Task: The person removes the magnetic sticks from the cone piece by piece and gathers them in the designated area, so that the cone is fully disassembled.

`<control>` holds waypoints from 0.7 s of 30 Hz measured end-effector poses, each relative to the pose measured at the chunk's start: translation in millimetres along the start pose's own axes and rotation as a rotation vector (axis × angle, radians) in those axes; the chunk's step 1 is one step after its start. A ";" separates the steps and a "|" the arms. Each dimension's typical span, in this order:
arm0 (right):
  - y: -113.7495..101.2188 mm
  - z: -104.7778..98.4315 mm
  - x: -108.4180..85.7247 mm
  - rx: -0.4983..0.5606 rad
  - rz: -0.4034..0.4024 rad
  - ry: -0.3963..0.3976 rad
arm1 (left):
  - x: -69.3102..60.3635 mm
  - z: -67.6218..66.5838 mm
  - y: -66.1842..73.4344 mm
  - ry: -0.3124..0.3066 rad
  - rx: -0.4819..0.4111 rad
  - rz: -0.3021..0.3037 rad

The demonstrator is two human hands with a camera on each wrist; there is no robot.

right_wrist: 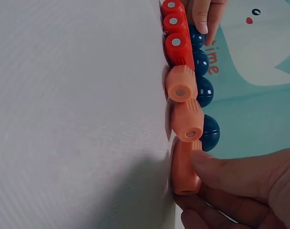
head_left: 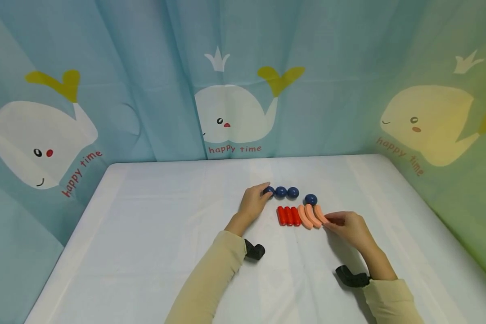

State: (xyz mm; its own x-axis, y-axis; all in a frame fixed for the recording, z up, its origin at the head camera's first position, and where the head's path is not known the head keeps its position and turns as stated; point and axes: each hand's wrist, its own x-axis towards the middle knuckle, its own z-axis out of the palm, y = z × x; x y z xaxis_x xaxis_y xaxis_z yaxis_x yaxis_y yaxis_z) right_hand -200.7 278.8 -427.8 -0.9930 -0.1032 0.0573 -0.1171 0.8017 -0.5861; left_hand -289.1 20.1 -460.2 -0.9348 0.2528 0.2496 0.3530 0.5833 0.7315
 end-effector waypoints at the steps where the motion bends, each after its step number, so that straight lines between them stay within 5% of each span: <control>1: -0.9 0.2 1.5 0.003 0.000 -0.005 | 0.2 -0.6 -1.2 0.002 -0.004 -0.007; 8: -6.4 0.0 9.2 -0.032 -0.026 -0.003 | -4.4 -5.9 -8.5 0.042 -0.028 -0.051; 12: -13.0 2.9 8.7 -0.036 -0.077 0.085 | -19.2 -16.5 -12.8 0.097 -0.052 -0.057; 18: -31.6 18.9 -4.1 0.023 -0.118 0.314 | -65.3 -57.4 -20.0 0.249 -0.131 0.039; 21: -40.0 25.4 -10.9 0.041 -0.160 0.367 | -94.3 -84.4 -25.7 0.324 -0.163 0.034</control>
State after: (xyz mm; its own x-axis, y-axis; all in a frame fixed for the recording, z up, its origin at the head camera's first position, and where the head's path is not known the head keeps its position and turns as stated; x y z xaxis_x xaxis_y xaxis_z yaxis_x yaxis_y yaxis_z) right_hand -184.8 232.9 -425.5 -0.9023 -0.0017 0.4310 -0.2774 0.7676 -0.5778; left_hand -213.4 -83.9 -449.0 -0.8958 -0.0026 0.4444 0.3978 0.4411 0.8045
